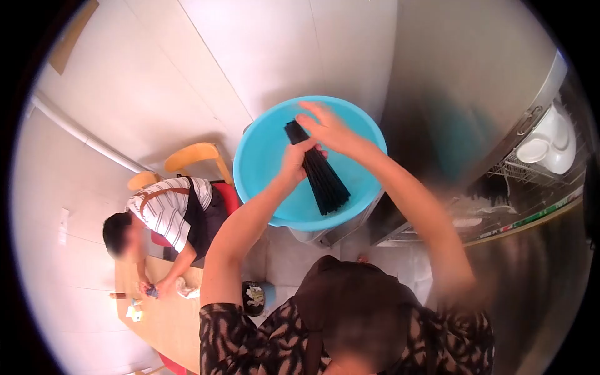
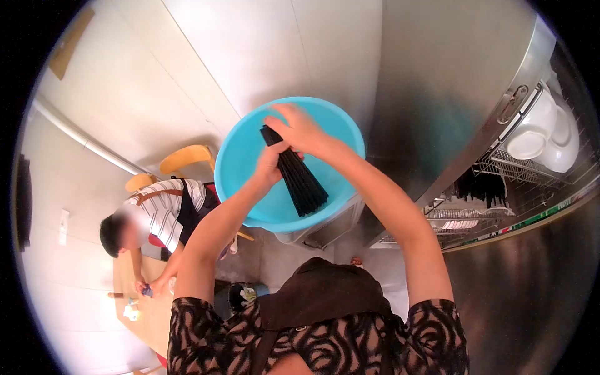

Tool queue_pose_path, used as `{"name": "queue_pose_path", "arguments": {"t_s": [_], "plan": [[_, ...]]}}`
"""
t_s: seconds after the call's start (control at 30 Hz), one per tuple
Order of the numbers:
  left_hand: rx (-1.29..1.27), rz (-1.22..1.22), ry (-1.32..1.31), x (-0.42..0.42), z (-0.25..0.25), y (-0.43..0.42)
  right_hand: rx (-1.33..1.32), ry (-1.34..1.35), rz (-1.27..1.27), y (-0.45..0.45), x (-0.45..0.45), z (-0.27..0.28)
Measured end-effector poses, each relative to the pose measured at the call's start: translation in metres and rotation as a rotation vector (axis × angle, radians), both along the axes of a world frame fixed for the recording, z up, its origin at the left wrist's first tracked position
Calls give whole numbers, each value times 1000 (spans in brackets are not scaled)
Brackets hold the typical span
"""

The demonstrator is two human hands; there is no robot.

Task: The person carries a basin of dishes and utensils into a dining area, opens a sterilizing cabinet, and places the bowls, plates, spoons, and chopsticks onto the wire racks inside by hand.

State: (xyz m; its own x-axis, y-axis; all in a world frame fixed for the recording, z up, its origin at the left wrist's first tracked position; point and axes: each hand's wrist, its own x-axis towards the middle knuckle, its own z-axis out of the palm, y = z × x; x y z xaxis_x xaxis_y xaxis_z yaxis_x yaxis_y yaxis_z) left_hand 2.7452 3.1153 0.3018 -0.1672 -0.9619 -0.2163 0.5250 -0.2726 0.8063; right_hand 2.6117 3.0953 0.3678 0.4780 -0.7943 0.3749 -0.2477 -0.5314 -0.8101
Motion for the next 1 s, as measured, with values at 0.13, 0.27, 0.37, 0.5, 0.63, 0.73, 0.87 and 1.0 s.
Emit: {"name": "queue_pose_path", "arguments": {"t_s": [0.13, 0.27, 0.37, 0.5, 0.63, 0.73, 0.87, 1.0], "plan": [[37, 248, 21, 20, 12, -11, -48, 68, -183, 21, -17, -9], [-1, 410, 77, 21, 41, -7, -114, 475, -229, 63, 1, -15], [67, 331, 239, 43, 50, -14, -302, 589, -385, 61, 18, -36], [115, 321, 249, 47, 70, 1, -202, 569, -366, 50, 27, -25], [211, 224, 184, 46, 89, 15, -23, 383, -180, 63, 10, -17], [-25, -165, 317, 31, 100, 41, 172, 115, -152, 83, -13, -15], [-570, -460, -134, 28, 91, 37, 137, -161, -28, 157, -100, -15], [-559, -464, -1163, 45, 34, 7, 410, 20, -193, 251, -209, -8]]}}
